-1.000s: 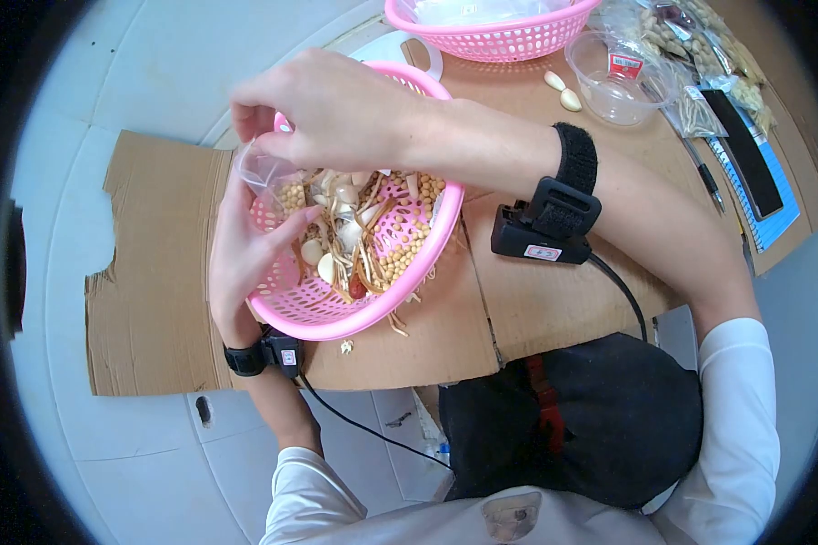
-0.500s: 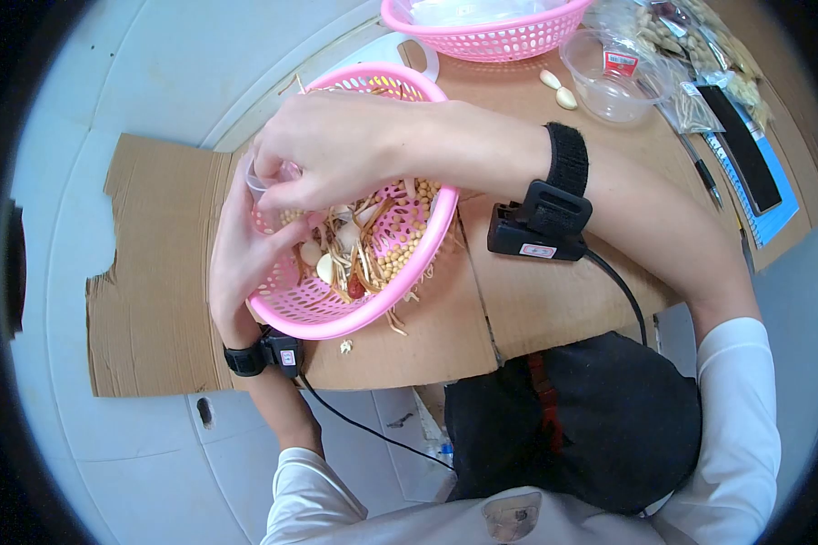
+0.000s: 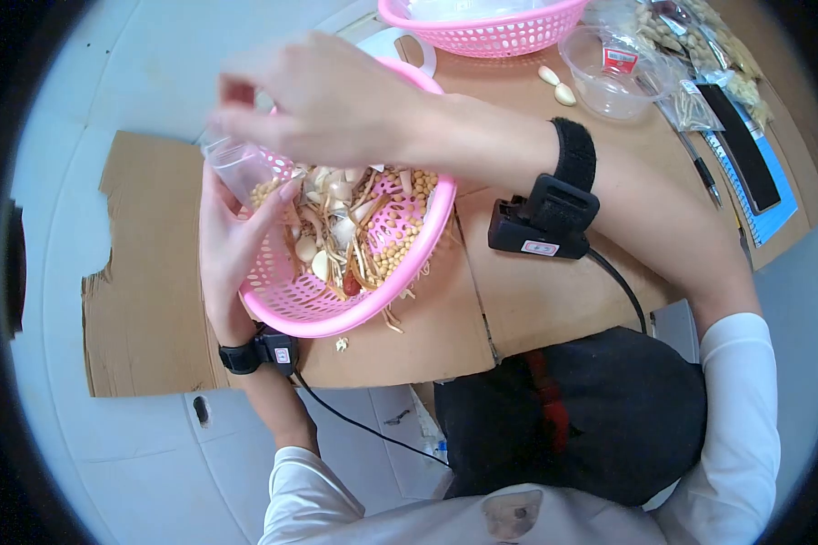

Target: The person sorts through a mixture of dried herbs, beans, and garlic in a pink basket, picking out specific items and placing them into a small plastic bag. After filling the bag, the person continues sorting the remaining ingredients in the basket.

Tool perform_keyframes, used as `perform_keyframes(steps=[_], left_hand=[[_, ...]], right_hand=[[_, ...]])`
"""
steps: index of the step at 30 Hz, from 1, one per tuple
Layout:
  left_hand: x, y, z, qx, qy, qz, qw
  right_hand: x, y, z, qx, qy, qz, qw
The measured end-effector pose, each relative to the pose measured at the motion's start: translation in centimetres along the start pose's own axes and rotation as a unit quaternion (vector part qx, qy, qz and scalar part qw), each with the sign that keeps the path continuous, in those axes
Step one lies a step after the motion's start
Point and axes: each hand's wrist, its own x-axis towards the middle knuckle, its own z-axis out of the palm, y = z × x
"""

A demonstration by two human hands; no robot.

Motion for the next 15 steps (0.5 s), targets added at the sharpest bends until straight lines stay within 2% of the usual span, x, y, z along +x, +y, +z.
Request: perform_keyframes(steps=[1,2,3,4,6,7,8,10,11,15], left_hand=[[-0.1,0.0,0.0,0.002,0.002,-0.013,1.000],[-0.1,-0.1,0.1,0.003,-0.001,-0.013,1.000],[-0.1,-0.2,0.2,-0.010,0.024,-0.007,1.000],[0.1,-0.3,0.2,-0.023,0.051,0.001,0.998],[0.1,-0.3,0.2,-0.026,0.053,0.001,0.998],[0.1,-0.3,0.2,-0.030,0.055,-0.001,0.998],[0.1,-0.2,0.2,-0.030,0.054,-0.002,0.998],[0.1,0.2,0.3,-0.002,0.045,-0.009,0.999],[0.0,0.3,0.3,-0.002,0.045,-0.010,0.999],[-0.2,0.0,0.2,0.028,0.035,-0.023,0.999]], right_hand=[[-0.1,0.4,-0.3,0.000,0.002,0.003,1.000],[0.0,1.1,-0.8,0.007,-0.043,0.047,0.998],[0.2,1.4,-1.1,0.015,-0.087,0.089,0.992],[0.1,1.3,-1.1,0.013,-0.085,0.087,0.993],[-0.8,0.4,-0.9,0.091,-0.262,0.120,0.953],[-0.8,-0.1,-0.7,0.066,-0.322,0.118,0.937],[-0.9,-0.2,-0.7,0.066,-0.321,0.119,0.937],[-1.0,-0.6,-0.7,-0.020,-0.504,0.214,0.837],[-0.8,-0.8,-0.8,-0.080,-0.554,0.236,0.794],[-1.7,0.0,-0.6,-0.103,-0.580,0.231,0.774]])
